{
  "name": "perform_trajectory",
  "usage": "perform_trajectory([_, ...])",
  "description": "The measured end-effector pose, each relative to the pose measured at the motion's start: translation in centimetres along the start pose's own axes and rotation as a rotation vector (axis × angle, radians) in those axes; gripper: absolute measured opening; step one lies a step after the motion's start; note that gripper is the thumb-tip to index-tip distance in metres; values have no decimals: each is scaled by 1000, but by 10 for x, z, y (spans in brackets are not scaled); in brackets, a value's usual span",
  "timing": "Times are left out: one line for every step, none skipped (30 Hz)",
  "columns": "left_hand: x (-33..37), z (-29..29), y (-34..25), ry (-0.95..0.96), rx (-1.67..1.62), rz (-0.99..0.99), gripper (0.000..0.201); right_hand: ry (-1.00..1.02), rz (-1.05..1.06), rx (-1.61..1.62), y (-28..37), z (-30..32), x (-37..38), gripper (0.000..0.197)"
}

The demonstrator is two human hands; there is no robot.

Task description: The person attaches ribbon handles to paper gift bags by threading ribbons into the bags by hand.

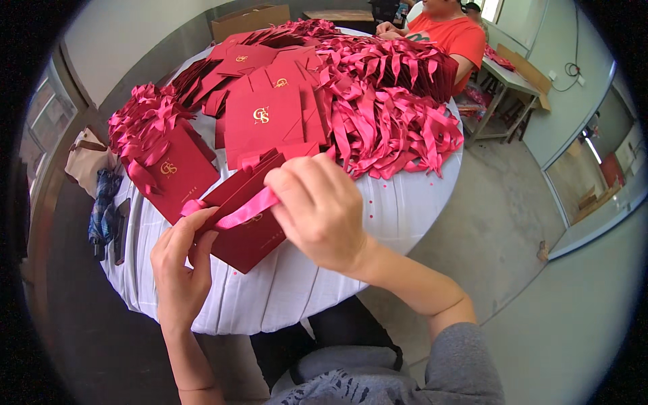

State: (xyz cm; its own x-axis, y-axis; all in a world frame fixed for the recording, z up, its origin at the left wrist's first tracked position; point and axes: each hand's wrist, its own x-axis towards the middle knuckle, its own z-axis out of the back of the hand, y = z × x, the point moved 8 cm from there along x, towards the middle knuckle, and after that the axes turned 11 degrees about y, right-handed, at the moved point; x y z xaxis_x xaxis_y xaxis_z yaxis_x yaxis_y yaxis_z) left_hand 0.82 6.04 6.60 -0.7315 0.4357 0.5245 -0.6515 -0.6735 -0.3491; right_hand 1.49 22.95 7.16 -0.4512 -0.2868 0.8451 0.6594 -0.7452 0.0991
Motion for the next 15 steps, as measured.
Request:
perform_trajectory([0,0,-1,-5,-3,-3,26,-49,29,-34,-5,5,0,33])
perform_trajectory([1,-1,0,-6,-12,24,27,-97,59,-67,-9,10,-3,32])
perform_trajectory([1,-1,2,-6,-21,51,28,-109,57,-62,-13,15,-5,35])
perform_trajectory([1,2,1,-9,-20,50,28,-114,47,-50,-16,19,-7,37])
perform_trajectory([2,1,0,39,8,44,28,-118,38,-37,-20,22,-9,38])
perform_trajectory([3,0,-1,86,36,37,28,-123,-29,-20,-25,25,-14,42])
perform_trajectory([4,0,-2,84,29,29,28,-141,-77,-47,-28,30,-18,42])
perform_trajectory([4,1,-2,74,38,22,27,-160,-125,-74,-31,35,-21,43])
perform_trajectory([3,1,-4,65,48,14,26,-187,-126,-96,-36,39,-23,44])
perform_trajectory([2,1,-3,47,66,45,20,-187,-167,-134,-42,42,-27,44])
perform_trajectory([4,1,-6,45,60,35,20,-187,-209,-172,-49,47,-32,45])
perform_trajectory([7,0,-6,79,60,77,15,-184,-240,-179,-57,50,-36,44])
perform_trajectory([8,0,-6,115,65,121,11,-188,-242,-185,-57,52,-36,44])
perform_trajectory([9,-2,-6,117,64,114,11,-197,-279,-168,-60,54,-38,43])
perform_trajectory([10,1,-9,59,144,84,12,-205,-316,-150,-62,56,-40,43])
